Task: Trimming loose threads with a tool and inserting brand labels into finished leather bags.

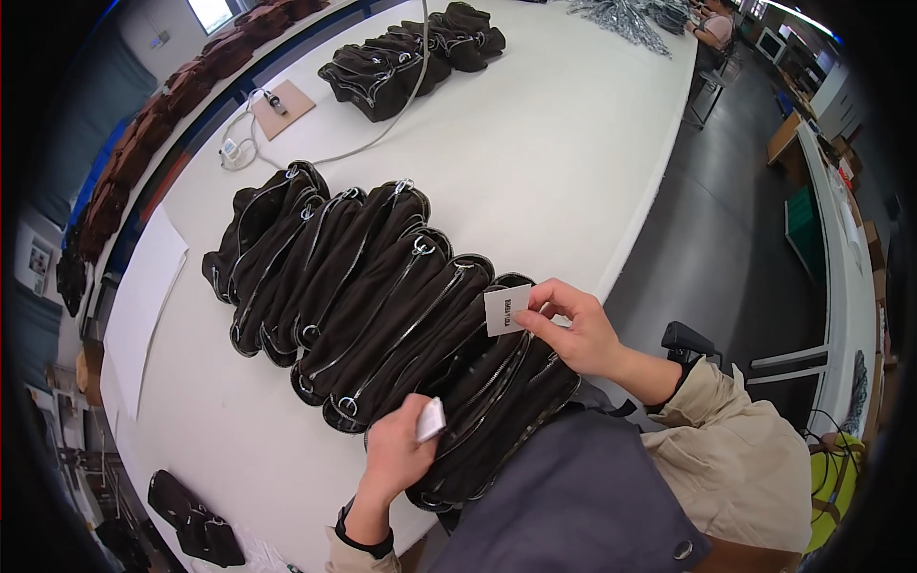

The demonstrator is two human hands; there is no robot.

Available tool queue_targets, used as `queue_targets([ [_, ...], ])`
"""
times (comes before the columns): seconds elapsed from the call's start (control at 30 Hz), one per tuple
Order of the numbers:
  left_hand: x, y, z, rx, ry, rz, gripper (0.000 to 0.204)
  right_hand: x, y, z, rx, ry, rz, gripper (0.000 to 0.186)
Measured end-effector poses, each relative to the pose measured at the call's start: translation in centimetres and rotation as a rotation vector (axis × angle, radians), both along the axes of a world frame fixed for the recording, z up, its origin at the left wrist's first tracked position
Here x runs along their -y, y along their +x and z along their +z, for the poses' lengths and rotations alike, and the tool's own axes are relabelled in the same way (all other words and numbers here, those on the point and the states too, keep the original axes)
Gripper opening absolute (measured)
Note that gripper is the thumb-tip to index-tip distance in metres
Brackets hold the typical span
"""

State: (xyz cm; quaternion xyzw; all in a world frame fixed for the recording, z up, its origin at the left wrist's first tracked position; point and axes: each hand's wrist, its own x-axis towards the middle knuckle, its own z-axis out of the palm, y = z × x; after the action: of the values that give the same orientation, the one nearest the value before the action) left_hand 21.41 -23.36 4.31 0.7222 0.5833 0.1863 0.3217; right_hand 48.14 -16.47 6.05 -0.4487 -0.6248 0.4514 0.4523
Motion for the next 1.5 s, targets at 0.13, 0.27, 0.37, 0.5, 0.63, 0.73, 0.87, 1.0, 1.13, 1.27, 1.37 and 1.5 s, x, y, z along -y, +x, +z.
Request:
queue_targets([
  [0.13,-0.8,0.9,-0.6,-0.081,0.496,0.246,0.025,0.2,0.9,0.0,0.001,-0.054,-0.073,0.013],
  [0.27,1.8,2.3,2.7,-0.091,0.247,-0.202,0.033,0.4,1.7,-0.7,-0.072,-0.081,-0.081,0.014],
  [0.37,1.5,0.9,0.6,0.029,0.178,-0.077,0.022,0.6,1.7,-0.8,-0.125,-0.089,-0.048,0.011],
  [0.5,0.5,0.5,-0.4,0.179,0.05,0.221,0.017,1.3,0.8,-0.7,0.263,0.43,0.359,0.012],
  [0.63,-0.1,0.5,-1.7,0.168,0.187,0.419,0.017,3.4,1.0,-0.7,0.718,0.549,0.66,0.008],
  [0.73,-0.2,0.7,-0.9,0.193,0.122,0.399,0.017,4.5,1.4,-1.5,0.756,0.33,0.898,0.008],
  [0.87,0.0,0.2,-0.4,0.198,0.033,0.281,0.019,3.6,-0.6,-0.8,0.685,0.195,0.73,0.009],
  [1.0,0.2,0.9,2.0,0.046,0.061,0.049,0.036,3.7,-2.4,-2.7,0.795,0.516,0.661,0.017],
  [1.13,1.0,0.9,1.3,-0.269,0.188,-0.12,0.069,3.9,-3.0,-1.8,0.611,0.55,0.693,0.015],
  [1.27,0.9,0.0,-0.4,-0.156,0.344,-0.08,0.05,4.7,-2.1,-2.9,0.652,0.295,0.875,0.016],
  [1.37,0.7,-0.1,-1.1,0.023,0.471,0.017,0.018,5.2,-2.3,-2.9,0.545,0.415,0.723,0.016],
  [1.5,0.6,0.0,-0.9,0.228,0.133,0.142,0.011,4.8,-3.4,-2.8,0.615,0.628,0.565,0.016],
])
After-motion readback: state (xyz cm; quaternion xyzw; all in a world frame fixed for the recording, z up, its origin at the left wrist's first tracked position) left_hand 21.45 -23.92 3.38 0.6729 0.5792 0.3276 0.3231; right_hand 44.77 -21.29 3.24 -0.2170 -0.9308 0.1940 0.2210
